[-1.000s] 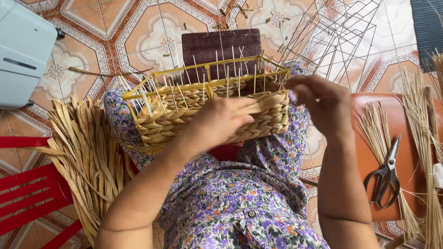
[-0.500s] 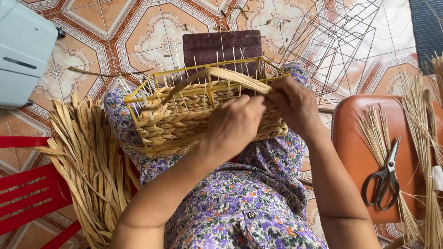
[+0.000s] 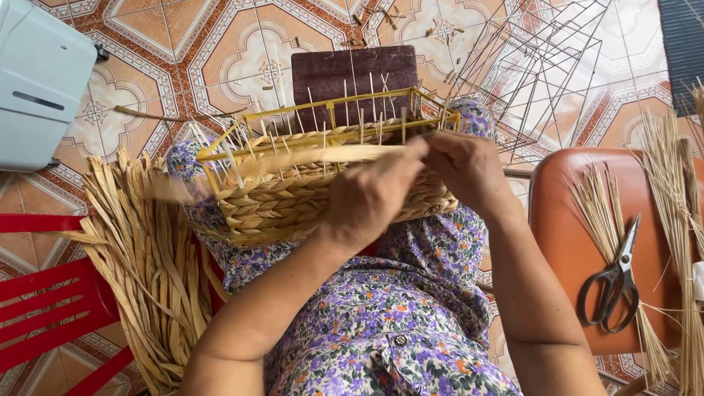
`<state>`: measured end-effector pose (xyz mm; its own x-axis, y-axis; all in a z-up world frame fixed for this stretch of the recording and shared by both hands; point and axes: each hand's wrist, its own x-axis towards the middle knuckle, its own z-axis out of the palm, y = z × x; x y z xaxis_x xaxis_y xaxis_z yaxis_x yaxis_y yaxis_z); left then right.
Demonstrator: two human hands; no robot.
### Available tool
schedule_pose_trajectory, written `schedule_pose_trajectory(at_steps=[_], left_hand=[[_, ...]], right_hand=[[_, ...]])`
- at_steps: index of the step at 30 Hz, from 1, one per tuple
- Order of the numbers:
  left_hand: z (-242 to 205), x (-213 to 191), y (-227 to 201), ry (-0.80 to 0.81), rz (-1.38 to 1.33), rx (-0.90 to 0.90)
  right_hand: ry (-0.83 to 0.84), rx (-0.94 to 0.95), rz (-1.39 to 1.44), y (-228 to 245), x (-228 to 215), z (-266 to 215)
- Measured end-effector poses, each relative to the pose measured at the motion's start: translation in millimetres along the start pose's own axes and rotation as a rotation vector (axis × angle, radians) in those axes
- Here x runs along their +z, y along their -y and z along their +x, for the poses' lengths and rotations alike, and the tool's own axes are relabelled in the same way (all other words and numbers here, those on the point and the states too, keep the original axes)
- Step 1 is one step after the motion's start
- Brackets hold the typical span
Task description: The person weaves dried plant strips around a wire frame to form a basket, tucking the ends into the structure. They use shears to trim excess material and continue adding strips from a pile to the sides.
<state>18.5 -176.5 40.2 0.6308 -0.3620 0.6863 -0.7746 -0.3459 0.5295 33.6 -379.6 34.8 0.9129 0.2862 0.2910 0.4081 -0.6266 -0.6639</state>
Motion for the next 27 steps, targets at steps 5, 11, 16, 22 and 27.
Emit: schedule_pose_trajectory(at_steps=[5,11,16,22,27], left_hand=[[-21,-18,32,0.265,0.273,-0.505],[-3,1,-7,0.103,0.476,-0.133],[-3,21,3,0.234,0.624,-0.096],[2,19,10,0.314,0.588,-0.050],[-4,12,26,0.298,0.537,-0.048]], right_hand=[[0.033,0.117,0.320,6,-5,-1],[-0.065,0.281,0.113,10,6,1],[-0.072,0.213,0.310,-4,5,1],[-0.031,0.316,0.316,5,-1,2],[-0.191,0.333,0.454,5,-14,-8]])
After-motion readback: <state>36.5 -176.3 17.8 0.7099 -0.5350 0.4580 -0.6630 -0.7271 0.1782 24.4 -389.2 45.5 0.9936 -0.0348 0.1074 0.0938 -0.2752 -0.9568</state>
